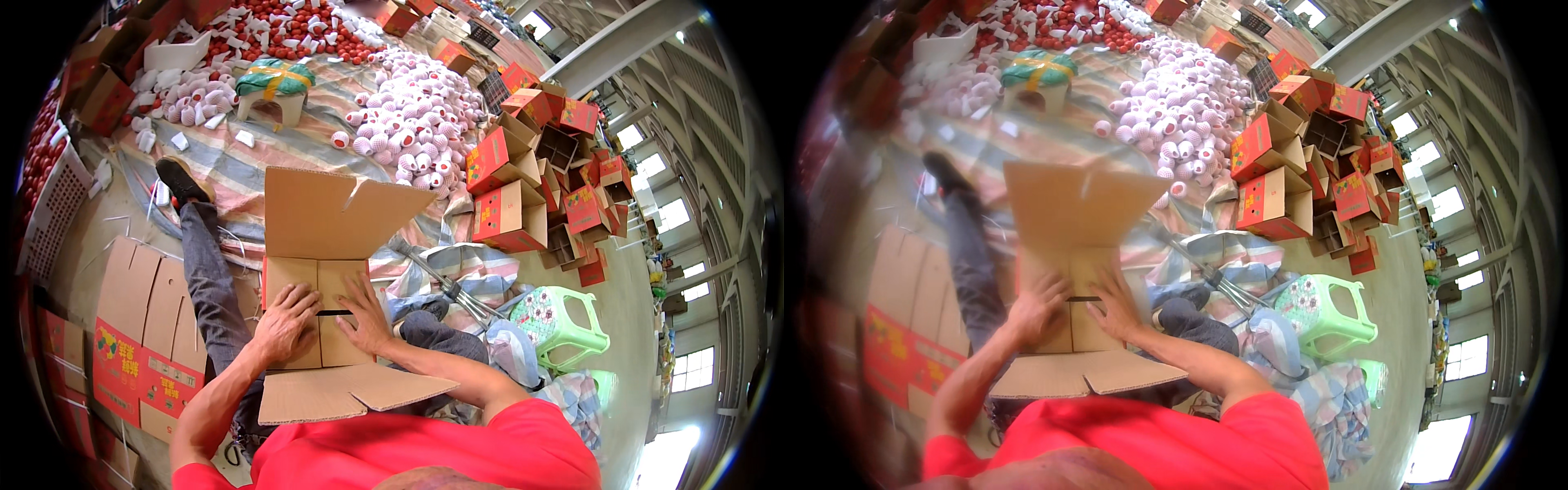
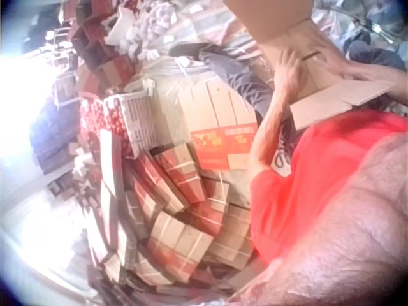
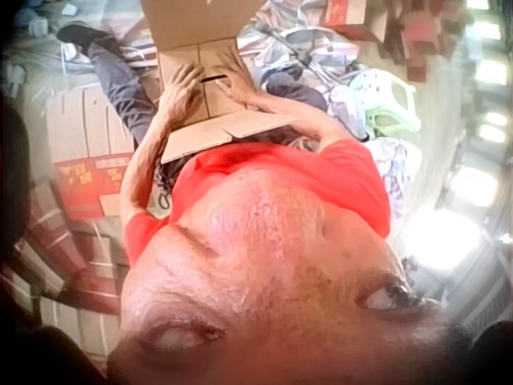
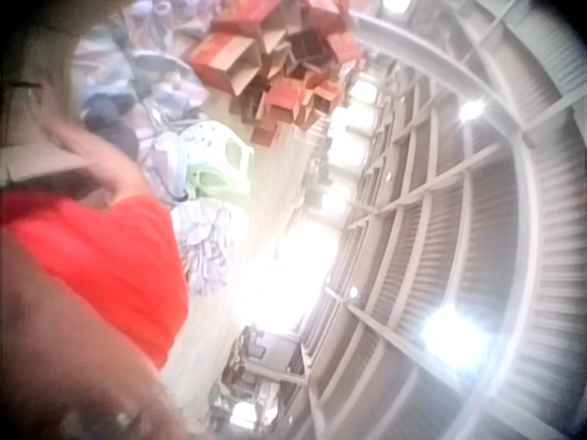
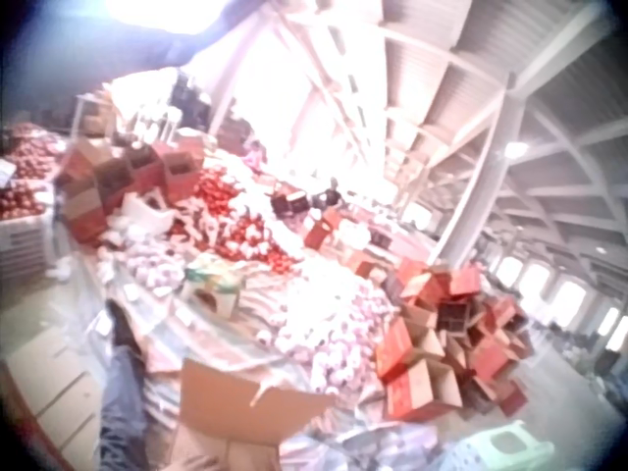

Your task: The person sits on the floor and repeatedly assembles flat cardboard boxes into open containers. They fold the flaps, tuck the tabs, and then place the finished boxes aside. The process is repeated multiple times with identical boxes.

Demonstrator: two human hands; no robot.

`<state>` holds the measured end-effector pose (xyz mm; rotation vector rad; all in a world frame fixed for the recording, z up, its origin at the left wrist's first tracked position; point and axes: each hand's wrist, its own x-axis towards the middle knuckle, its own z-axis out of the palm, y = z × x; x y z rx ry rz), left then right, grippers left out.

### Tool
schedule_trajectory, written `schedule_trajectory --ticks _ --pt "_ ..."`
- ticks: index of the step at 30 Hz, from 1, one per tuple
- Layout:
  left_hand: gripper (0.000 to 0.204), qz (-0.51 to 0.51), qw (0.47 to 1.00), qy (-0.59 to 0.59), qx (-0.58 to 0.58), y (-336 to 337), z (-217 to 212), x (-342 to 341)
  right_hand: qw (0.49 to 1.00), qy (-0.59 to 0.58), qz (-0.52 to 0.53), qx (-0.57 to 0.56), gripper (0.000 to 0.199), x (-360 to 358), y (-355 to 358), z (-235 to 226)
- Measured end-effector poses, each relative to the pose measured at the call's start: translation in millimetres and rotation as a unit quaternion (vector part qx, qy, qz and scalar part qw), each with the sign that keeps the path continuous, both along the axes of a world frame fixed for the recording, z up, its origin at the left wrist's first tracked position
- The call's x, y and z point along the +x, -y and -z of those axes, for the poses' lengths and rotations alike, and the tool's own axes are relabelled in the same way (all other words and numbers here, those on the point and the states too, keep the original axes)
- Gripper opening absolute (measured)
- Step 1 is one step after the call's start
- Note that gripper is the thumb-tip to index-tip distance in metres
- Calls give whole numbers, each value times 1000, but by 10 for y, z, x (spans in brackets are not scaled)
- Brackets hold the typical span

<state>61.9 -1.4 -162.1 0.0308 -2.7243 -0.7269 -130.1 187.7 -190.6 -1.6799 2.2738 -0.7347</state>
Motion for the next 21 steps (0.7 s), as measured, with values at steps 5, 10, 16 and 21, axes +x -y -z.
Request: schedule_trajectory --ticks 5,10,16,21 --pt "57 17 1000 6 -25 -13 -101 -18 1000 15 -8 -17 42 -14 27 -2" --pt "59 34 998 47 34 64 73 98 1000 7 -4 -25 41 1 76 -61" --pt "71 8 842 -14 540 -164 -742 825 999 23 5 -22 40 7 19 -5" --pt "97 -44 820 -90 564 -533 -919 1162 999 34 4 -19 39 -18 34 -26"
